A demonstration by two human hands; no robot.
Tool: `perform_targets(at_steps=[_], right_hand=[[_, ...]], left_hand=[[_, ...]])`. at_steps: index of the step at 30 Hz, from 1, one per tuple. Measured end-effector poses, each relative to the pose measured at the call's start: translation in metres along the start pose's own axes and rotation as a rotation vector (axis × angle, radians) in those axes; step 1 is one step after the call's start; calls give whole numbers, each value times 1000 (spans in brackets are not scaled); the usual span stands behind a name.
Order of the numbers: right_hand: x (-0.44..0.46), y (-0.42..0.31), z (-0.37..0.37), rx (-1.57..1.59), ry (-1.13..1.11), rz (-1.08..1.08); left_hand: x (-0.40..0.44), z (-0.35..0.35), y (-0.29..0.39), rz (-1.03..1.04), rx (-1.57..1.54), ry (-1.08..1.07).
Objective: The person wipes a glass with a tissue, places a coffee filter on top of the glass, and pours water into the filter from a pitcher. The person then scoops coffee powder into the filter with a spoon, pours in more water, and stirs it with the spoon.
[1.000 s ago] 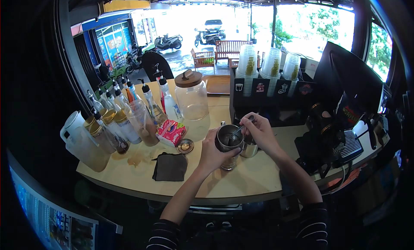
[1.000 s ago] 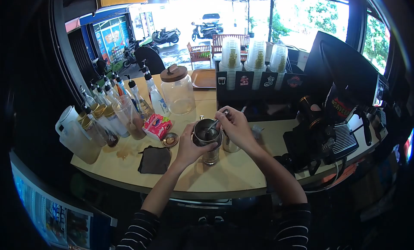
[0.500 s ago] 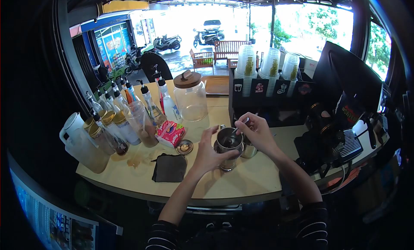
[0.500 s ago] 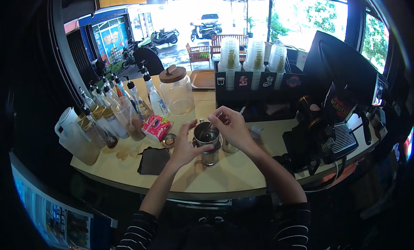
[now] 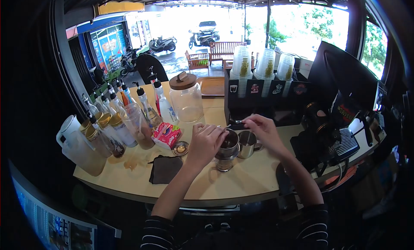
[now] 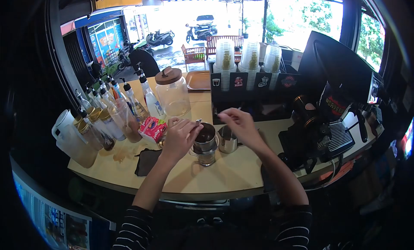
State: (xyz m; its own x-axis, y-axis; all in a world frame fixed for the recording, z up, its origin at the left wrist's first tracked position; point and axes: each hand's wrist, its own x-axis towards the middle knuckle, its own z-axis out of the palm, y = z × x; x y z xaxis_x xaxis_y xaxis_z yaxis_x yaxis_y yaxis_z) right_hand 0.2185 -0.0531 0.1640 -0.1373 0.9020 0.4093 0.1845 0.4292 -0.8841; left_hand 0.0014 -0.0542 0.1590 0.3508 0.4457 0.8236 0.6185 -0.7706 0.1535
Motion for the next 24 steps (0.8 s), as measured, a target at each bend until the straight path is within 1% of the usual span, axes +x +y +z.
perform_targets(at_steps=[1,3,4,6,7,9,10,12,13,15,16,18,21,22,24], right_hand=[[-2,20,-11,-1,0,0],[-13,65,-33,-369,153,-46],[-19,80,-41,-368,158,-47],[-31,106,-50,-457,28,311],[-36,118,-50,-454,32,311],[-42,134,-48,-299,-2,307],[-46,138,-46,-296,2,307],[-51,143,-38,36,-31,290],[-53,144,-35,38,-29,292],[-57,144,-29,144,79,212],[-56,143,-29,145,79,212],[-53,139,-32,111,145,189],[-47,129,-40,80,181,150],[-43,124,-42,80,180,149],[-38,107,-48,146,180,100]], left_hand=[[-1,-2,-1,0,-1,0],[-2,-5,-4,-25,-2,37],[-3,-6,-5,-20,-3,36],[-5,-9,-8,-58,-19,54],[-5,-11,-9,-57,-17,56],[-9,-10,-14,-63,-28,75],[-10,-10,-16,-71,-40,94],[-12,-11,-16,-91,-53,115],[-14,-12,-15,-117,-67,140],[-18,-8,-16,-139,-93,172],[-20,-6,-17,-159,-119,209],[-23,-4,-18,-194,-155,219],[-27,0,-20,-268,-229,233],[-28,0,-21,-309,-265,239],[-29,-1,-22,-326,-280,235]])
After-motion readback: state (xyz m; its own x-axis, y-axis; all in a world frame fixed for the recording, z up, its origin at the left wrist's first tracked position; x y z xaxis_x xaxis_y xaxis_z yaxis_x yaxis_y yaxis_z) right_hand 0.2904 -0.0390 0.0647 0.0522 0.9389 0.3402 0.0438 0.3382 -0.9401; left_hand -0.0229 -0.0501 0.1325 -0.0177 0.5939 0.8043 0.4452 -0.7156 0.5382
